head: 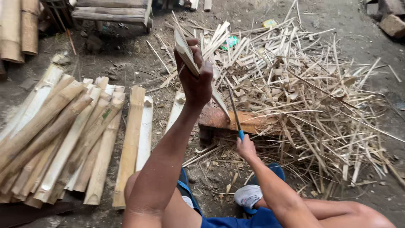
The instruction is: The person sits on the ground and uses a machete to split long bamboo poles into thinner strips. They repeatedly position each pole on a wooden block, strike it with the machete, and separate the resulting pieces, stacking the finished strips nearby.
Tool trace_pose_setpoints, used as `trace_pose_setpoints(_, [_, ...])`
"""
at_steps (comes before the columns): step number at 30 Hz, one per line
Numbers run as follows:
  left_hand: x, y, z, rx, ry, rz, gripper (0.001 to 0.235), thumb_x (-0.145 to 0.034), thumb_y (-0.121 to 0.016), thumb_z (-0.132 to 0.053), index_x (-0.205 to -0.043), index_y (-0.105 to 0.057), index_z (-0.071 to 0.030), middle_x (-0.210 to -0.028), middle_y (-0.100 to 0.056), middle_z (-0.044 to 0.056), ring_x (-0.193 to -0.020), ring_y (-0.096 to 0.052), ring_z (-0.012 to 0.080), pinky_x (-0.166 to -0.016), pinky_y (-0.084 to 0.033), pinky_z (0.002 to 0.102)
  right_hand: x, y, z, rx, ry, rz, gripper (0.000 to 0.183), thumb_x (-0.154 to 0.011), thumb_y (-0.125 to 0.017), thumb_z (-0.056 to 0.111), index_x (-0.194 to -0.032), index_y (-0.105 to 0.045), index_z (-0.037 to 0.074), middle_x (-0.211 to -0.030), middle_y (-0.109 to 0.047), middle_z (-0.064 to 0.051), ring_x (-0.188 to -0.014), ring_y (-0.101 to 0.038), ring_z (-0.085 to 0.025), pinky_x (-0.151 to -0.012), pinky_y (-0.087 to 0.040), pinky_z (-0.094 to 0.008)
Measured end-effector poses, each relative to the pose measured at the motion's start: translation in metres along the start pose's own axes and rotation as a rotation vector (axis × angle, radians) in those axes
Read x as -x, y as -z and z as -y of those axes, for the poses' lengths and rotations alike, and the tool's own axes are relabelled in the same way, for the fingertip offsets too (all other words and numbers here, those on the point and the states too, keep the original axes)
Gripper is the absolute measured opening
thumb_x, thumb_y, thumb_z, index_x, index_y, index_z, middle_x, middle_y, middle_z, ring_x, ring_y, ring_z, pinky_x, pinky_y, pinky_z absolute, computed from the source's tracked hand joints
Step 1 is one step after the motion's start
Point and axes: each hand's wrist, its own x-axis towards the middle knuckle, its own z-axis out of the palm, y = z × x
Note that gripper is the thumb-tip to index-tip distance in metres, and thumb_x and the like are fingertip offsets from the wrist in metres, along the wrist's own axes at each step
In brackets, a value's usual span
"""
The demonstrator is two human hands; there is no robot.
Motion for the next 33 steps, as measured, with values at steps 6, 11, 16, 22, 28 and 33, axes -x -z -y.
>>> trace_pose_setpoints(6, [-0.016,0.011,0.015,-0.514,-0.351,0.050,0.038,-0.111,-0.032,-0.017,-0.122,-0.062,0.004,-0.117,-0.067,0.020,-0.114,-0.065,0.0380,-0.108,-0.048,0.055,0.033,-0.026,-0.038,-0.172,-0.018,-0.036,0.038,-0.090,-0.061,0.032,-0.121,-0.054,0.011,-0.093,-0.071,-0.024,-0.087,-0.070,-0.043,-0.079,-0.053,-0.055])
trace_pose_setpoints(11, [-0.012,0.007,0.017,0.344,0.370,0.086,0.059,-0.110,-0.045,-0.052,-0.115,-0.070,0.001,-0.111,-0.077,0.019,-0.109,-0.075,0.0243,-0.105,-0.060,0.044,0.067,0.017,0.007,-0.445,-0.039,-0.026,0.042,-0.105,-0.051,0.048,-0.112,-0.061,0.008,-0.079,-0.065,-0.014,-0.070,-0.064,-0.028,-0.065,-0.053,-0.046])
trace_pose_setpoints(16, [-0.004,-0.008,0.005,0.488,0.393,-0.006,0.047,-0.102,-0.065,-0.046,-0.111,-0.072,0.000,-0.096,-0.077,0.015,-0.088,-0.076,0.0215,-0.086,-0.065,0.040,0.091,0.088,0.064,-0.684,0.412,0.075,0.051,-0.106,-0.035,0.055,-0.114,-0.057,0.010,-0.066,-0.054,-0.009,-0.049,-0.053,-0.013,-0.043,-0.048,-0.035])
trace_pose_setpoints(22, [-0.001,-0.007,0.000,0.509,0.401,-0.043,0.040,-0.103,-0.070,-0.039,-0.106,-0.074,0.000,-0.092,-0.077,0.014,-0.083,-0.076,0.0213,-0.081,-0.064,0.040,0.079,0.042,0.060,-0.519,0.247,-0.086,0.060,-0.106,-0.031,0.061,-0.113,-0.056,0.006,-0.066,-0.057,-0.007,-0.048,-0.051,-0.010,-0.042,-0.045,-0.031])
trace_pose_setpoints(28, [-0.011,0.005,-0.003,0.576,0.431,0.061,0.037,-0.105,-0.066,-0.036,-0.107,-0.071,0.001,-0.089,-0.076,0.013,-0.082,-0.077,0.0233,-0.078,-0.066,0.042,0.045,0.068,0.024,-0.264,-0.171,0.189,0.079,-0.116,-0.026,0.059,-0.089,-0.062,-0.006,-0.067,-0.059,-0.010,-0.051,-0.050,-0.013,-0.046,-0.043,-0.031])
trace_pose_setpoints(33, [-0.013,0.011,0.001,0.637,0.444,0.240,0.041,-0.106,-0.064,-0.038,-0.111,-0.068,0.002,-0.092,-0.075,0.013,-0.084,-0.078,0.0250,-0.080,-0.067,0.042,0.095,0.105,0.049,-0.661,0.457,0.081,0.044,-0.109,-0.035,0.046,-0.091,-0.050,0.008,-0.064,-0.047,-0.004,-0.048,-0.045,-0.010,-0.040,-0.040,-0.026])
